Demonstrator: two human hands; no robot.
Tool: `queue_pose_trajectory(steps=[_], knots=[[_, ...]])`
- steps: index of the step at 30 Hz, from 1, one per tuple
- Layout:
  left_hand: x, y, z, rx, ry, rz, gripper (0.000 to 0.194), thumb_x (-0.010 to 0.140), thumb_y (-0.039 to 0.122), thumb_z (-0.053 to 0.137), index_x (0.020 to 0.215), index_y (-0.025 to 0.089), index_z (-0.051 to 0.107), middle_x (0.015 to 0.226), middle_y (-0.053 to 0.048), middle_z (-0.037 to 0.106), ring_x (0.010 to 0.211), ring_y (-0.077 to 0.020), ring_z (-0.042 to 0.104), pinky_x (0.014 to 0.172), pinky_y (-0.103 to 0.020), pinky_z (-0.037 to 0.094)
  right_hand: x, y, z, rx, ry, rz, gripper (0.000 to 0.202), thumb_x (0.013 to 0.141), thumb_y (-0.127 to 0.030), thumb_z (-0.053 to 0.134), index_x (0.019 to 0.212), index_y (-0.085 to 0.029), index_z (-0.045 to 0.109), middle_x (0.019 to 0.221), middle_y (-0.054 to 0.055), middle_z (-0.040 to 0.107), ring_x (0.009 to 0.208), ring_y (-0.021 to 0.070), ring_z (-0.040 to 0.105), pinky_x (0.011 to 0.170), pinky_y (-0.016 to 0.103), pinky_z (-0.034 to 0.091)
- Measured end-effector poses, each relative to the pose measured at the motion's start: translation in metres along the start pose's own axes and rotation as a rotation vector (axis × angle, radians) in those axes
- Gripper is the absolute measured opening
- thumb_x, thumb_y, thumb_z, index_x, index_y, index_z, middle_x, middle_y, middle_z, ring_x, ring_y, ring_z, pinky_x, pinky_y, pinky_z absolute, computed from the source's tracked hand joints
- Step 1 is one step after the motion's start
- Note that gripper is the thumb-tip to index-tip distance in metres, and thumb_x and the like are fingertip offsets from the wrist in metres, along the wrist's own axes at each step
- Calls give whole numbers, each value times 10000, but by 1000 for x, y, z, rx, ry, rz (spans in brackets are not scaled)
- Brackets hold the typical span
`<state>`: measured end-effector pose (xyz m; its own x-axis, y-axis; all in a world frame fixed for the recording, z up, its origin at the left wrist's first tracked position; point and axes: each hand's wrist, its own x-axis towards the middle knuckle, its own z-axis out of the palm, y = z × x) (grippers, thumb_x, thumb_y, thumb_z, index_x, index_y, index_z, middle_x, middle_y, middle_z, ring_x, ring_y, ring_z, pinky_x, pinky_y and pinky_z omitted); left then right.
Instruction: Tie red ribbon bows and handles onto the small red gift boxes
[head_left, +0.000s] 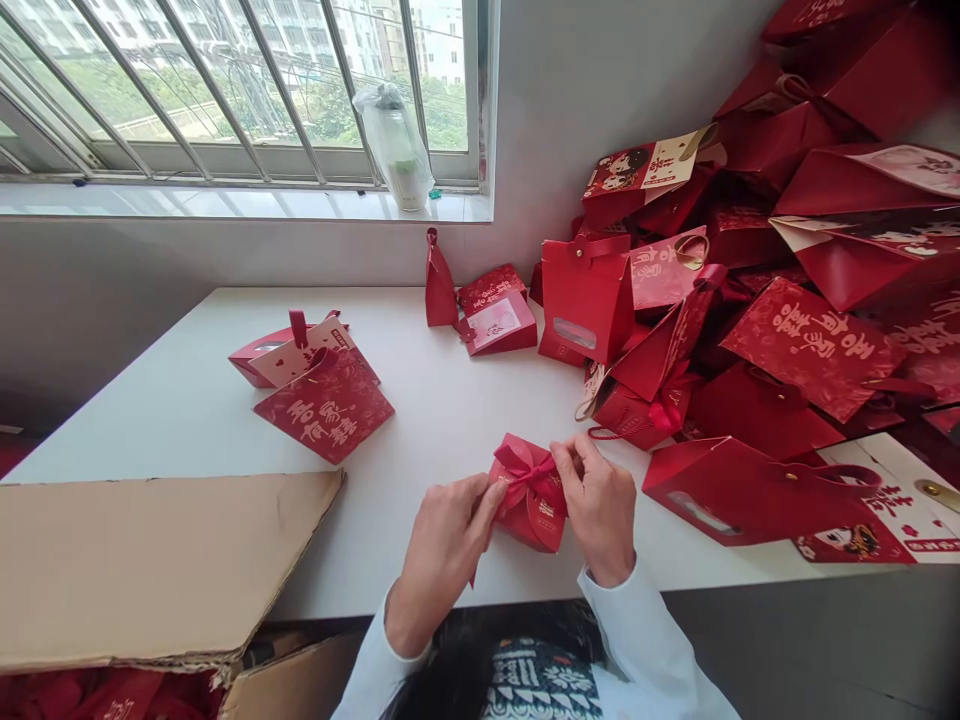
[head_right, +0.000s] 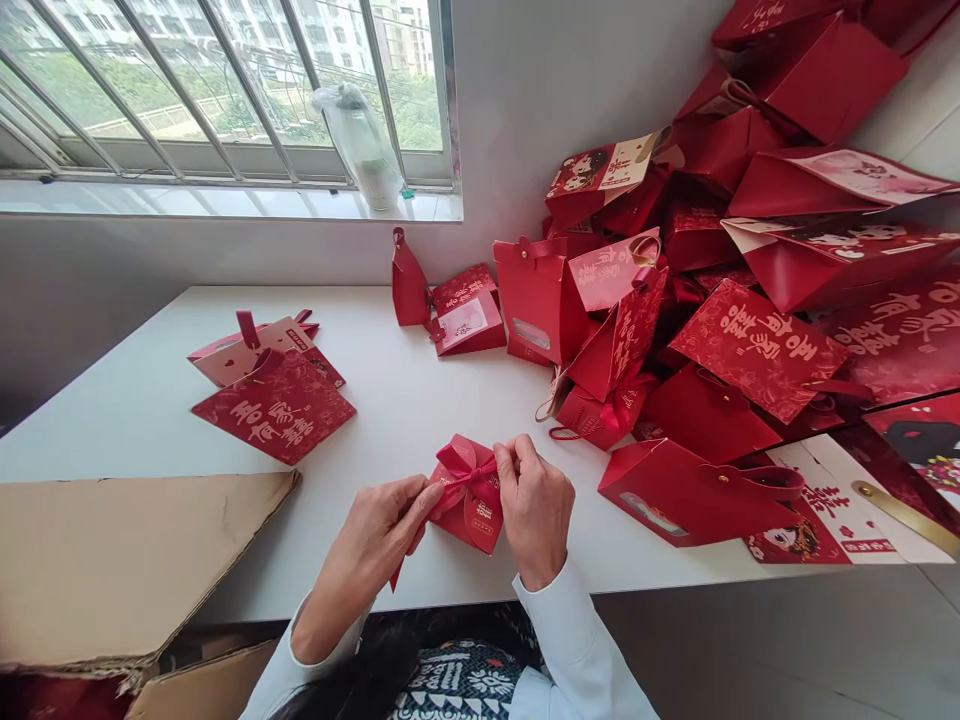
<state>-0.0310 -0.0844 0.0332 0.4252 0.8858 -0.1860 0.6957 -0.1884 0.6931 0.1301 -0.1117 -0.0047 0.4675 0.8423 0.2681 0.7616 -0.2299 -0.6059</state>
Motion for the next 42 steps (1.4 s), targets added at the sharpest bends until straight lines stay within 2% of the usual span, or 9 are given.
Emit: queue_pose_trajectory(steps=[6,9,14,21,24,28,34,39,42], knots=[[-5,3,-5,189,-57,-138,535,920,515,317,503,181,345,424,23,411,438,-104,314,512,-260,197,-2,-4,2,-108,-4,-35,313,926,-386,439,671,-211,482,567,-27,593,500,126,481,514,233,221],[-6,2,-8,34,-157,-114,556,896,555,340,487,178,323,431,20,403,427,-92,315,474,-241,204,-1,-4,0,-78,-21,-11,314,920,-392,447,665,-211,470,555,-35,573,500,121,457,520,230,227],[-8,-9,-8,-333,-400,-162,592,878,593,345,477,168,437,407,8,466,379,-84,386,433,-198,291,1,-2,-3,4,-57,19,349,912,-415,447,629,-210,442,494,-52,467,482,113,372,530,228,239],[-11,-12,-8,-216,-297,-170,628,894,592,289,477,162,477,424,-1,507,397,-88,425,473,-197,336,7,6,-14,249,-201,42,449,917,-533,377,606,-208,383,495,-62,341,484,103,293,504,237,236],[-16,-8,-14,-110,-241,-156,569,897,565,322,526,169,494,487,8,546,441,-96,460,505,-205,337,13,12,-22,430,-345,68,438,916,-548,367,653,-207,454,521,-58,398,496,101,349,507,230,276],[-22,-6,-17,1,-154,-78,428,874,545,422,674,191,556,570,23,572,531,-118,477,545,-226,311,15,12,-27,516,-451,82,322,831,-498,547,731,-192,552,597,-41,498,551,105,423,531,220,336],[-17,-8,-13,24,-99,-32,413,913,468,362,643,186,494,581,30,502,535,-113,383,557,-238,269,10,1,-21,405,-308,41,273,826,-391,566,644,-198,497,562,-57,461,520,92,395,510,208,331],[-14,-20,-18,-147,-259,-41,433,910,456,360,603,176,481,562,33,455,525,-106,364,517,-230,260,9,4,-18,272,-127,10,232,847,-348,532,666,-207,501,588,-52,517,531,99,442,554,220,351],[-19,-21,-20,-74,-66,-44,423,922,480,370,671,183,535,594,30,481,539,-114,379,524,-236,282,9,5,-19,314,-169,6,248,835,-358,542,641,-207,505,559,-51,508,509,101,425,522,215,361]])
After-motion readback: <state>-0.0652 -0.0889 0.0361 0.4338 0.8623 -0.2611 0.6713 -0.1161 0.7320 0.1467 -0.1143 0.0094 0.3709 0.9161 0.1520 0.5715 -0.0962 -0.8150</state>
